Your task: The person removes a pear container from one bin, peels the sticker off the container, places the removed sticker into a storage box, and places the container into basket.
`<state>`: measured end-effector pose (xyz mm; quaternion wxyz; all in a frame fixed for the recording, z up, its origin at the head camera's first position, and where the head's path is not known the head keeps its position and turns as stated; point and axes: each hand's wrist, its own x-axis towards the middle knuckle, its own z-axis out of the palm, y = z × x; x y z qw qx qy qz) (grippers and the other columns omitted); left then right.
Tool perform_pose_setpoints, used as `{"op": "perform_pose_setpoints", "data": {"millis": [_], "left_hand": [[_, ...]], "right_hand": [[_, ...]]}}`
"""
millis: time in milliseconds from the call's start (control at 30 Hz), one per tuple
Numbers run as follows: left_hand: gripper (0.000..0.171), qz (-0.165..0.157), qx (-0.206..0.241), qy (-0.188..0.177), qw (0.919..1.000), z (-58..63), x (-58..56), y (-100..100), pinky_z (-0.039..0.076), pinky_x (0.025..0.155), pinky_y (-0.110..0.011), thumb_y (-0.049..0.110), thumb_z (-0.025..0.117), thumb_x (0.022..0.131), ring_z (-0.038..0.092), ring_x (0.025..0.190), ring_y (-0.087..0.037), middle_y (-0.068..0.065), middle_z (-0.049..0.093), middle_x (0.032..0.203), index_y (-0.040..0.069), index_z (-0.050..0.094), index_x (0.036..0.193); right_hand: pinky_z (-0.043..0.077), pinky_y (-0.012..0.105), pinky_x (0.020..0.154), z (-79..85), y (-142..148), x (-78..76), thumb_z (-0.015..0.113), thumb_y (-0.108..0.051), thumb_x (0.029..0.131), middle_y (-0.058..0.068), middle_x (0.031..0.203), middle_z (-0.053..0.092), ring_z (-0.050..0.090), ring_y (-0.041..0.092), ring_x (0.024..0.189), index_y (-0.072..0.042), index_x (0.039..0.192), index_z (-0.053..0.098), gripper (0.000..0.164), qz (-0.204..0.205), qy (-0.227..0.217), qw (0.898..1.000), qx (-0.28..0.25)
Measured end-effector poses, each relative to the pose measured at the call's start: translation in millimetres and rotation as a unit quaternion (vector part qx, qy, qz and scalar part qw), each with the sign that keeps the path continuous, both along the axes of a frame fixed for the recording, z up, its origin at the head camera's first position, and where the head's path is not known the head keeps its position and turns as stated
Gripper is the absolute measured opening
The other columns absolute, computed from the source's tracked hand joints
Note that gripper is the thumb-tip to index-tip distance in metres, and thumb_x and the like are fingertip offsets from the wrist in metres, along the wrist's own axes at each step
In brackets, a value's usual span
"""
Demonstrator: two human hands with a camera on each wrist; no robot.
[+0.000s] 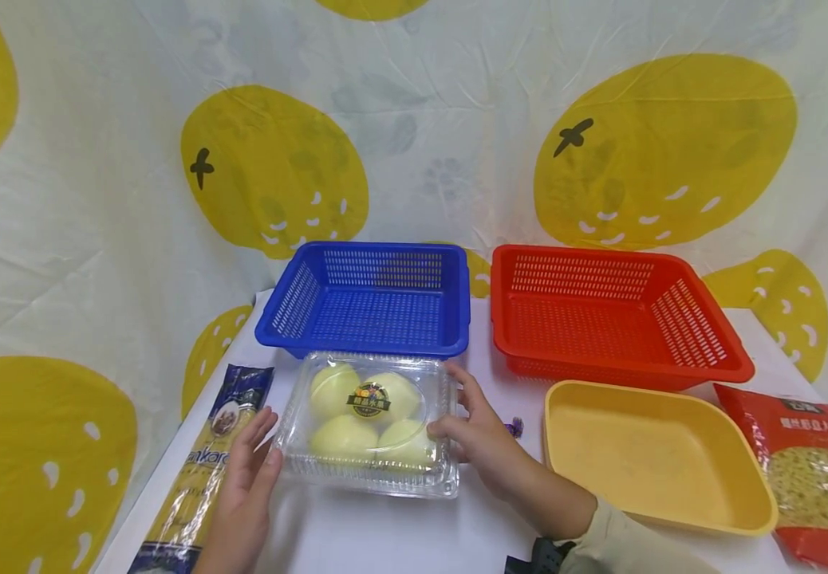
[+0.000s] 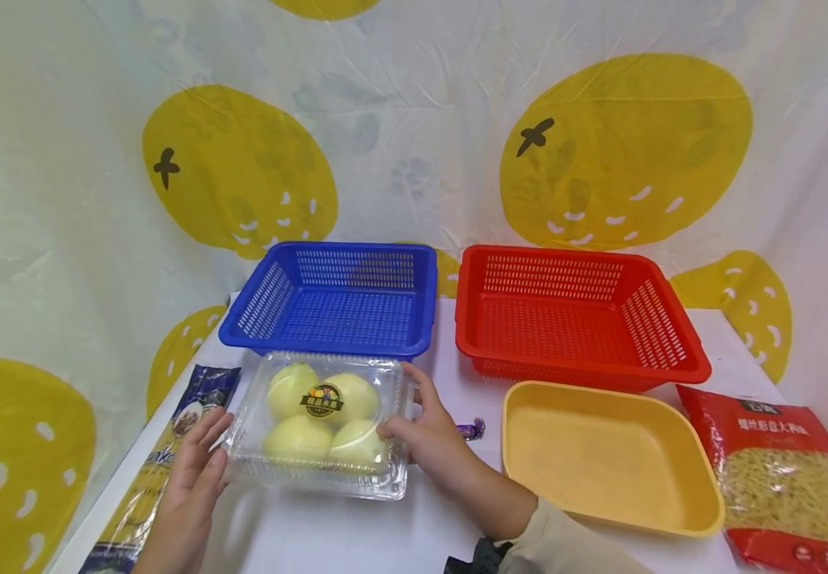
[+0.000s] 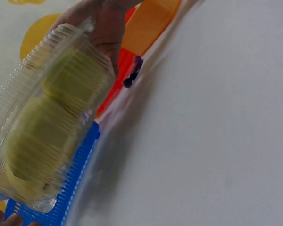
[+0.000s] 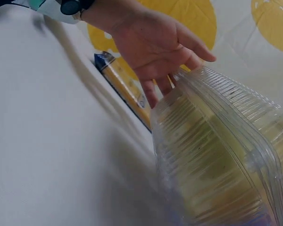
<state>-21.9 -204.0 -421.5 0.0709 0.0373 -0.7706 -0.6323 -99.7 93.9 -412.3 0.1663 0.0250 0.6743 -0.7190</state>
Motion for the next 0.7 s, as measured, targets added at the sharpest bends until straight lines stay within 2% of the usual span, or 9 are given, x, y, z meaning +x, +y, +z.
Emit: {"op": "perform_pose_setpoints", "data": {"millis": [200,300,467,567,700], "left_hand": [[0.056,0.008,-0.006,-0.017,0.9998,-8.1,-2.0,-6,0.037,0.102,-0.005,0.024,0.047,0.116,0.030,0.154,-0.042,-0.017,0.029,0.171,0.018,0.028,0.169],[0.056,0.008,-0.006,-0.022,0.9997,-11.5,-2.7,-7,0.037,0.101,-0.005,0.024,0.046,0.117,0.031,0.153,-0.043,-0.019,0.029,0.171,0.015,0.028,0.169],[0.057,0.007,-0.009,-0.032,0.9994,-18.0,-3.4,-11,0.038,0.099,-0.005,0.025,0.048,0.116,0.031,0.153,-0.046,-0.020,0.029,0.171,0.015,0.028,0.169],[0.058,0.007,-0.013,-0.032,0.9994,-20.3,-3.5,-12,0.037,0.100,-0.005,0.024,0.049,0.116,0.031,0.153,-0.048,-0.021,0.029,0.171,0.014,0.028,0.169],[0.057,0.005,-0.018,-0.031,0.9994,-21.7,-3.5,-13,0.036,0.100,-0.004,0.024,0.049,0.116,0.030,0.153,-0.050,-0.022,0.028,0.171,0.012,0.029,0.168]], "right_hand": [[0.057,0.069,0.092,-12.0,-10,-0.8,0.068,-0.007,0.085,0.028,0.165,0.027,0.041,0.053,0.140,-0.025,0.167,0.029,0.093,0.003,-0.010,1.000,0.003],[0.057,0.066,0.091,-16.3,-14,-1.9,0.069,-0.006,0.084,0.028,0.160,0.032,0.045,0.050,0.136,-0.024,0.167,0.030,0.093,0.002,-0.003,1.000,0.010],[0.054,0.055,0.094,-23.2,-19,-4.4,0.070,-0.004,0.082,0.028,0.153,0.039,0.051,0.043,0.129,-0.019,0.167,0.031,0.095,-0.004,0.021,1.000,0.014],[0.051,0.053,0.098,-26.5,-20,-5.1,0.071,-0.004,0.082,0.027,0.153,0.041,0.050,0.042,0.131,-0.018,0.167,0.032,0.095,-0.001,0.027,0.999,0.024],[0.053,0.054,0.097,-28.9,-21,-5.5,0.073,-0.006,0.082,0.026,0.154,0.043,0.050,0.042,0.130,-0.021,0.167,0.032,0.096,0.004,0.025,0.999,0.037]]}}
